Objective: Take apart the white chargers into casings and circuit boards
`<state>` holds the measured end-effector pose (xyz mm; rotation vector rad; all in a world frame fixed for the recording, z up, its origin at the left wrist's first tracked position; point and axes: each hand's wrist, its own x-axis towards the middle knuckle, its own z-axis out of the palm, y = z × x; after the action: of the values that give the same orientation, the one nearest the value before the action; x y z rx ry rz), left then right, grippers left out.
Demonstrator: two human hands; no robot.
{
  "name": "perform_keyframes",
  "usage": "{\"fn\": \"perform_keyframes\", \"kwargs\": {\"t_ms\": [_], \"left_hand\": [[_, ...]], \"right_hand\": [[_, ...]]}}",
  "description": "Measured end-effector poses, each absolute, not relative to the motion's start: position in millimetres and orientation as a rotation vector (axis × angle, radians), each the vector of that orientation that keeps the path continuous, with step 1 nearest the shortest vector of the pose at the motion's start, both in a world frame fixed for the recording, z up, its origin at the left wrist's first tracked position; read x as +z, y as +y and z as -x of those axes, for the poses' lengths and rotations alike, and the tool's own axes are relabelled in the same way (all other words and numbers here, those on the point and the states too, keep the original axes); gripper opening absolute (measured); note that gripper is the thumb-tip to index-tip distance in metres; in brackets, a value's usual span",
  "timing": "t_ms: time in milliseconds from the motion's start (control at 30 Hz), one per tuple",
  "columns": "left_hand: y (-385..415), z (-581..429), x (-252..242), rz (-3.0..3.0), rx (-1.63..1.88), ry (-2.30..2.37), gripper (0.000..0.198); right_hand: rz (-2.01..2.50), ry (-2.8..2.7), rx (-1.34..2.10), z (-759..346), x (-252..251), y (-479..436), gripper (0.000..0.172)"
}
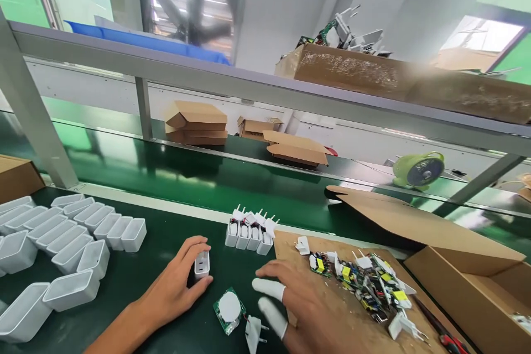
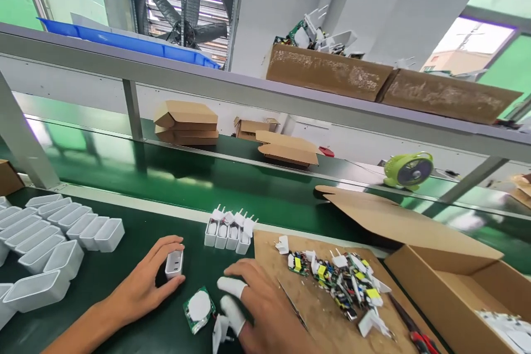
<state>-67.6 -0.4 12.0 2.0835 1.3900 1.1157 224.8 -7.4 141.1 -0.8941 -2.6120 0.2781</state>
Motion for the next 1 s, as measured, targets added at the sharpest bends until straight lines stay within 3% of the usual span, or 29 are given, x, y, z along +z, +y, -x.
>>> {"fn": "perform_keyframes", "kwargs": {"t_ms": [133, 233, 400, 567, 733, 833, 1000], "left_hand": [[-1.0, 65.5, 12.9, -2.099, 1.068, 1.346, 0.056], [-3.3, 65.8, 14.3, -2.074, 1.060, 1.351, 0.056], [-5.9, 67.3, 17.5, -2.072, 1.022, 1.329, 0.063], [-4.9, 66.5, 20.1, -2.073, 0.976, 1.312, 0.067], [-4.3, 64.7, 16.8, -2.063, 0.969, 1.301, 0.067], [-3.7, 66.3, 16.4, -2.044, 0.941, 1.328, 0.071], [-0.8, 71.8, 14.7, -2.012, 0.856, 1.374, 0.099]], "right_hand": [[0.921, -2.816, 0.342, -197.7, 115.0, -14.4, 0.031], [0.973, -2.835, 0.310, -186.0, 90.7, -10.4, 0.019], [1.202, -2.429, 0.731, -194.9, 75.4, 12.6, 0.036], [1.271, -2.318, 0.608, -204.8, 78.6, 20.0, 0.034], [1.076, -2.601, 0.471, -207.4, 64.6, 5.2, 0.070], [0.971, -2.602, 0.392, -207.2, 50.7, 2.5, 0.069], [1.037, -2.372, 0.444, -206.8, 63.5, 1.8, 0.056]]}}
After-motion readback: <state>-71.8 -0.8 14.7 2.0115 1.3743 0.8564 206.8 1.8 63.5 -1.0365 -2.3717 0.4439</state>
